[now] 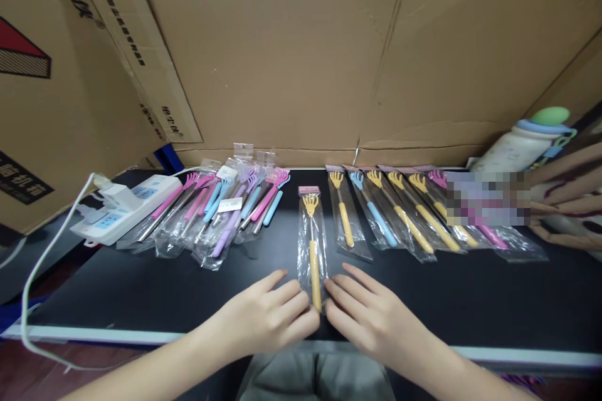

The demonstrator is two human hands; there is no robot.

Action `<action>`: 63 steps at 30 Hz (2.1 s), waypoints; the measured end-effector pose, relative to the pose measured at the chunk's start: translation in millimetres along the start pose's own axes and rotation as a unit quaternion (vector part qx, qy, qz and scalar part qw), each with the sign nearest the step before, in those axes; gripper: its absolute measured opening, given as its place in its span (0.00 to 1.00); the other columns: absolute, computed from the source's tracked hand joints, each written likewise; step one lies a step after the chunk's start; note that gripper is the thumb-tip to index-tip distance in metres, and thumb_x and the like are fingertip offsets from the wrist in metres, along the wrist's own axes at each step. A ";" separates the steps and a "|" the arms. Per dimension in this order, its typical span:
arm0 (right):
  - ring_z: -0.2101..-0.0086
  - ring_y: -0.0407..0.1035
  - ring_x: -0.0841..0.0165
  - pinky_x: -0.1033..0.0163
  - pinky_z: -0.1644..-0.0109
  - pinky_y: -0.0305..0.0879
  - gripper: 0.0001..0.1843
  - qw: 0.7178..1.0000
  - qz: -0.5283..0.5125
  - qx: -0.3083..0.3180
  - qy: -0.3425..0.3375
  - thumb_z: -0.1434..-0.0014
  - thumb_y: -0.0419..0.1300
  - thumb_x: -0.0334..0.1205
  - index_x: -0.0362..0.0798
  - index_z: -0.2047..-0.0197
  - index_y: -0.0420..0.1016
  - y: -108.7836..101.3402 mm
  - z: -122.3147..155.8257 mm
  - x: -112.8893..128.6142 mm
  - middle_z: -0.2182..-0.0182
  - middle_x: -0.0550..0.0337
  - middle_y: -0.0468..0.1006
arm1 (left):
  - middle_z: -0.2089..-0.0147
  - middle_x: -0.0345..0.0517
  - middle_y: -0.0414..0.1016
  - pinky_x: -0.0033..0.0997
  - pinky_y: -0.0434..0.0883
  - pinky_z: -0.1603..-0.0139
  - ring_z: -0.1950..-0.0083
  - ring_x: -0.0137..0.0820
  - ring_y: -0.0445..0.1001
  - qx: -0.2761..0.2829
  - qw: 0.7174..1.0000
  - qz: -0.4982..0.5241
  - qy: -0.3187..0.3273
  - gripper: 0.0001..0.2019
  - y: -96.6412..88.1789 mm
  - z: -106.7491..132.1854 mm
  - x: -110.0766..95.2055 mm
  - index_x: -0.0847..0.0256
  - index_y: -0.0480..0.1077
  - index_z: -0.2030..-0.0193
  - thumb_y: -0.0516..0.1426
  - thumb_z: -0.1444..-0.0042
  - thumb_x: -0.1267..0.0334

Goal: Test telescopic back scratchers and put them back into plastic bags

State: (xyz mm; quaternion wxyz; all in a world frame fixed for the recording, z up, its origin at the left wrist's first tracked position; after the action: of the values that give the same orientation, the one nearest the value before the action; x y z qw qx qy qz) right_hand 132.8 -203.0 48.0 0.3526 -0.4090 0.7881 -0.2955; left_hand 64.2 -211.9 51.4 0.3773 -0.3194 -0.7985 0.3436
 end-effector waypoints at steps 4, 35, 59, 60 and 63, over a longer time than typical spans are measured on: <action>0.66 0.70 0.66 0.55 0.51 0.67 0.15 1.000 0.007 0.014 -0.023 0.40 0.47 0.25 0.42 0.69 0.73 7.0 -3.4 -6.7 0.69 0.54 0.77 | 0.75 0.35 0.65 0.30 0.62 0.64 0.73 0.26 0.65 0.007 1.000 -0.004 0.020 0.07 7.2 -10.4 5.5 0.61 0.61 0.69 0.50 0.40 0.72; 0.60 0.69 0.65 0.51 0.41 0.60 0.09 0.992 0.080 0.092 -0.009 0.41 0.52 0.26 0.45 0.68 0.72 54.3 -9.4 -75.4 0.70 0.56 0.78 | 0.72 0.40 0.69 0.29 0.61 0.70 0.70 0.29 0.68 0.065 0.997 -0.032 -0.007 0.06 69.7 -27.9 61.1 0.62 0.63 0.65 0.49 0.39 0.74; 0.57 0.69 0.63 0.51 0.45 0.64 0.09 0.999 -0.015 0.037 0.026 0.40 0.52 0.29 0.46 0.63 0.73 -6.6 -25.8 -74.2 0.62 0.55 0.78 | 0.64 0.42 0.71 0.29 0.68 0.64 0.64 0.31 0.69 0.126 0.987 0.077 -0.068 0.06 75.4 -18.5 73.5 0.60 0.67 0.59 0.49 0.39 0.69; 0.55 0.69 0.63 0.52 0.45 0.64 0.08 0.999 -0.034 0.023 0.023 0.41 0.54 0.30 0.46 0.61 0.74 -21.4 -22.5 -67.2 0.62 0.55 0.78 | 0.64 0.42 0.71 0.29 0.68 0.64 0.64 0.30 0.69 0.130 0.986 0.081 -0.070 0.07 75.5 -18.8 73.9 0.60 0.67 0.60 0.49 0.38 0.68; 0.51 0.68 0.61 0.50 0.42 0.63 0.11 0.997 -0.072 0.001 0.033 0.42 0.58 0.34 0.53 0.56 0.73 -45.2 29.8 -39.8 0.57 0.58 0.78 | 0.65 0.43 0.71 0.28 0.67 0.64 0.64 0.29 0.69 0.142 0.984 0.085 -0.073 0.08 75.7 -19.5 74.6 0.61 0.67 0.62 0.47 0.38 0.68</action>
State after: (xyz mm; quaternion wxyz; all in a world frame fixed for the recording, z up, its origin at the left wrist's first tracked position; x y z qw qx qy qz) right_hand 192.8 -196.5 77.4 0.3046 -0.4539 0.7677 -0.3345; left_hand 61.1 -106.1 29.5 0.3288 -0.3037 -0.7369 0.5066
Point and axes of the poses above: each hand's wrist, its own z-axis away from the middle knuckle, its own y-axis out of the palm, x = y × z, the point moved 9 cm from there along -z, towards the middle knuckle
